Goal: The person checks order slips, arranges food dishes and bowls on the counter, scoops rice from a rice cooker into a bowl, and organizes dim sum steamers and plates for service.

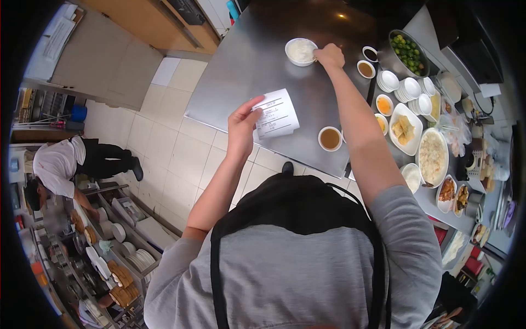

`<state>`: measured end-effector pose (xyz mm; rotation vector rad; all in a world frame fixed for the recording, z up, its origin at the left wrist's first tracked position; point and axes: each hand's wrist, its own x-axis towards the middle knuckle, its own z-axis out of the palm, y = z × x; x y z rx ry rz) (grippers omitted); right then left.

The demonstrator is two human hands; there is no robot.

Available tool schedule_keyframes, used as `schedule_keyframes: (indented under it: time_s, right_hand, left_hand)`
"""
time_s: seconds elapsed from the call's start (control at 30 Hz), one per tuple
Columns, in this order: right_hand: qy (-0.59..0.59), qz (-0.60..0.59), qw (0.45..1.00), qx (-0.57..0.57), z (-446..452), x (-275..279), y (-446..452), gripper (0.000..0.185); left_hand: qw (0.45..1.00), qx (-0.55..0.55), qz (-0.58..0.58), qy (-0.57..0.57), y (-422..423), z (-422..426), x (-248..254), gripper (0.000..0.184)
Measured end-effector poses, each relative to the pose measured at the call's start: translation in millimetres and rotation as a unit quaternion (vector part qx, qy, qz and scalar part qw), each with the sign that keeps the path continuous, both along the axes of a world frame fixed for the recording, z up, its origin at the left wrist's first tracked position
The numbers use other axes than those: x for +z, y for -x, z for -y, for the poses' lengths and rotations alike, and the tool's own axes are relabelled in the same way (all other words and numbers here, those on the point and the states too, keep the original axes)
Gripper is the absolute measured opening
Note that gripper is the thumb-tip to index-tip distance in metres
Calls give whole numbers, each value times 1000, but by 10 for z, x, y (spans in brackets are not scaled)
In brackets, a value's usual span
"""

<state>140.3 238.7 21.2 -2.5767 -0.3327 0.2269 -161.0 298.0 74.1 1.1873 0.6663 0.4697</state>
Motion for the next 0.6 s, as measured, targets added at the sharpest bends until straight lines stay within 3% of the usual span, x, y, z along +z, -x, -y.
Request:
schedule_keyframes:
  time_s: [0.1,0.17,0.23,0.3,0.37,0.43,0.47,0.5,0.57,0.6]
  right_hand:
    - [50,3,998,29,141,56,64,36]
    - [-64,46,991,109,386,129,209,40]
    - [-203,-36,972,114,620,118,427,42]
    - [-332,-261,901,100,893,111,741,41]
    - [-397,-305,863,65,1172,208,1119,35]
    - [-391,-292,868,90,1492,232,1288,24]
    - [-447,-262,851,90,1644,190,1336,17]
    - [-454,-238,857,50,1772,164,1343,16]
    - [-529,-202,824,-15,2080,252,1427,15]
    - [-533,-187,825,-28,2250,275,1425,15]
  left_hand:
    - [999,-34,13,4,-40,-108,-18,33]
    - [998,-48,32,22,-147,-98,69,45]
    - [996,-83,39,13,-262,-83,55,49]
    - [991,-126,45,3,-426,30,69,53]
    - [986,-158,58,-5,-607,242,105,53]
    - [977,-196,78,13,-769,486,100,53]
    - [972,-213,94,31,-847,630,106,52]
    - [967,-233,98,32,-920,779,139,52]
    - [957,-220,115,149,-1056,1072,224,50]
    - [952,-248,114,140,-1101,1208,247,48]
